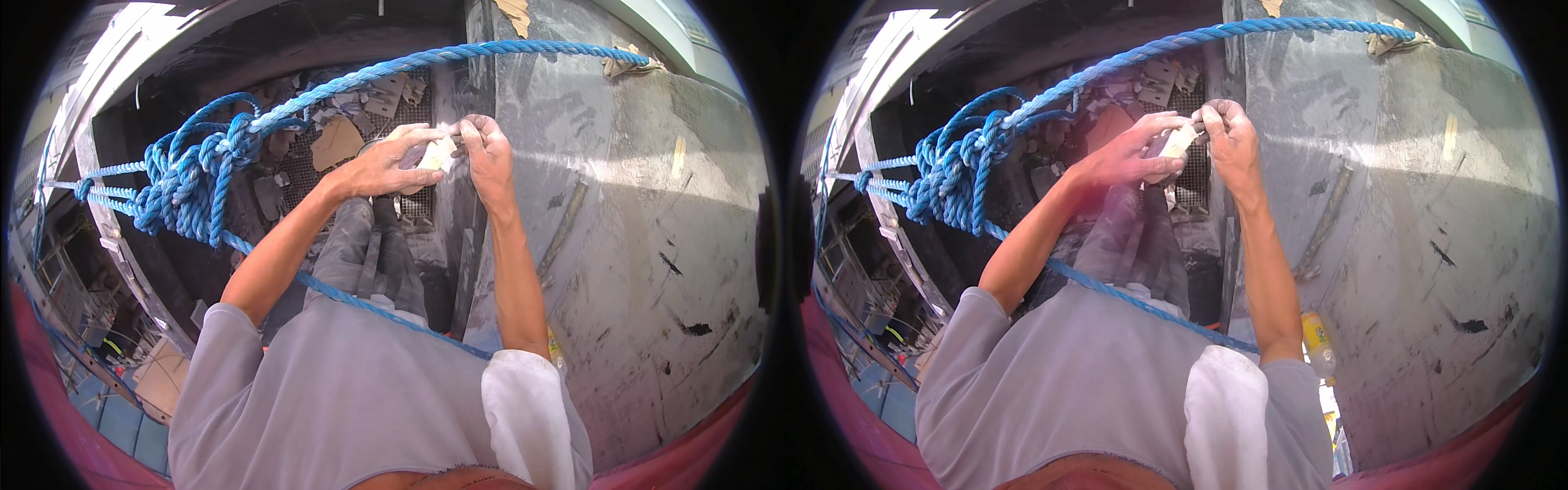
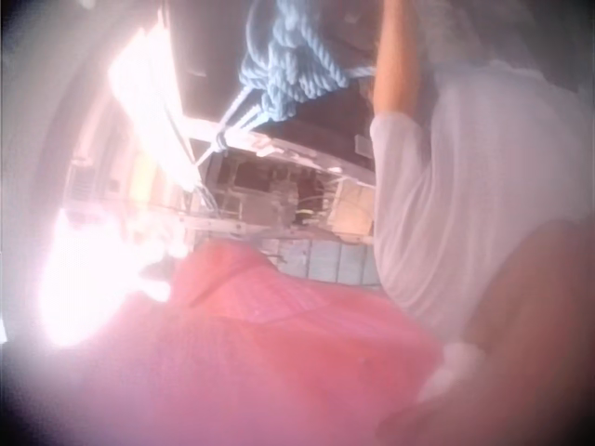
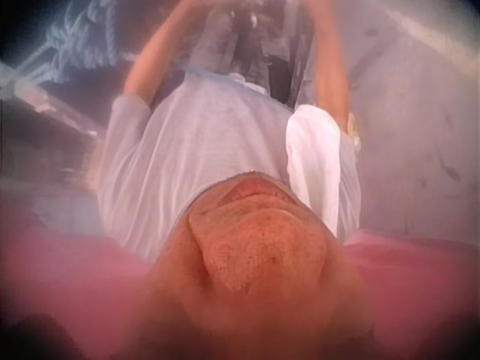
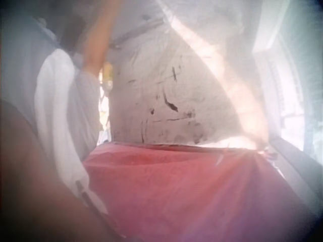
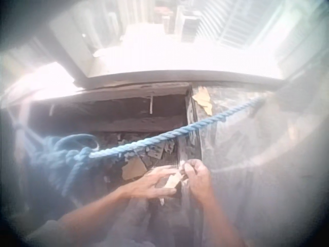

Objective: The person secures a blue rope to a ledge using tape, then uses a tape measure and a pen to measure and mark distances along the ledge. The person handles the rope, tape, tape measure, and pen while working on a high-rise building ledge.

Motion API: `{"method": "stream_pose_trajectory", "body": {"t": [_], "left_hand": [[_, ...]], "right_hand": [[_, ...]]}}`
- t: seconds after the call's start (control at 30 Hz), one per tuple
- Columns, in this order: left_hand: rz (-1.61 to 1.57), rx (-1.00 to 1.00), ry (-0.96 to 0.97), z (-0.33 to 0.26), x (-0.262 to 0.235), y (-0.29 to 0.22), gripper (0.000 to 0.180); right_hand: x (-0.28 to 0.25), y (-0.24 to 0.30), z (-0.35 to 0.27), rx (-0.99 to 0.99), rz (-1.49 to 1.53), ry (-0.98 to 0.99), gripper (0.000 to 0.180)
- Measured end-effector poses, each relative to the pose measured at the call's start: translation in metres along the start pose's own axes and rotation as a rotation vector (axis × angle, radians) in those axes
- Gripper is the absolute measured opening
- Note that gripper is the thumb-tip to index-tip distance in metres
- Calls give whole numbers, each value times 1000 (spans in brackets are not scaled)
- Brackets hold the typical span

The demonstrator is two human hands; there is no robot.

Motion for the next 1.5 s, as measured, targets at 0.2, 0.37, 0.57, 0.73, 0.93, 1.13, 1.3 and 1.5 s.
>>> {"method": "stream_pose_trajectory", "body": {"t": [0.2, 0.37, 0.57, 0.73, 0.93, 1.13, 1.3, 1.5], "left_hand": [[-167, -142, 72, -1, 2, -2, 90], [-197, -31, -23, -7, 9, -3, 82], [-219, -147, -43, 0, -5, -4, 57], [-440, -104, -96, 4, 4, 12, 28], [-480, -272, -21, -4, 9, 0, 26], [-149, -208, -13, 1, 8, -14, 27], [169, 26, -299, 5, 19, -21, 18], [-117, 265, -257, -6, 3, -102, 14]], "right_hand": [[3, 0, -13, -17, -130, 102, 32], [2, -4, -11, 30, -130, 47, 23], [10, 14, -17, -192, -77, -114, 15], [14, 6, -23, -123, 52, -160, 18], [-1, 7, -19, 31, 82, -2, 60], [-6, 7, -21, 194, -142, 223, 39], [19, 10, -29, -106, -454, -115, 22], [-7, 54, -1, -138, -535, -386, 31]]}}
Point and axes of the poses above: each hand's wrist, its own z-axis towards the middle knuckle, its own x-axis out of the palm, y = z × x, the point moved 1 cm from there along z, towards the middle knuckle, and after that the axes turned 2 degrees about -z, right-handed, at the moved point
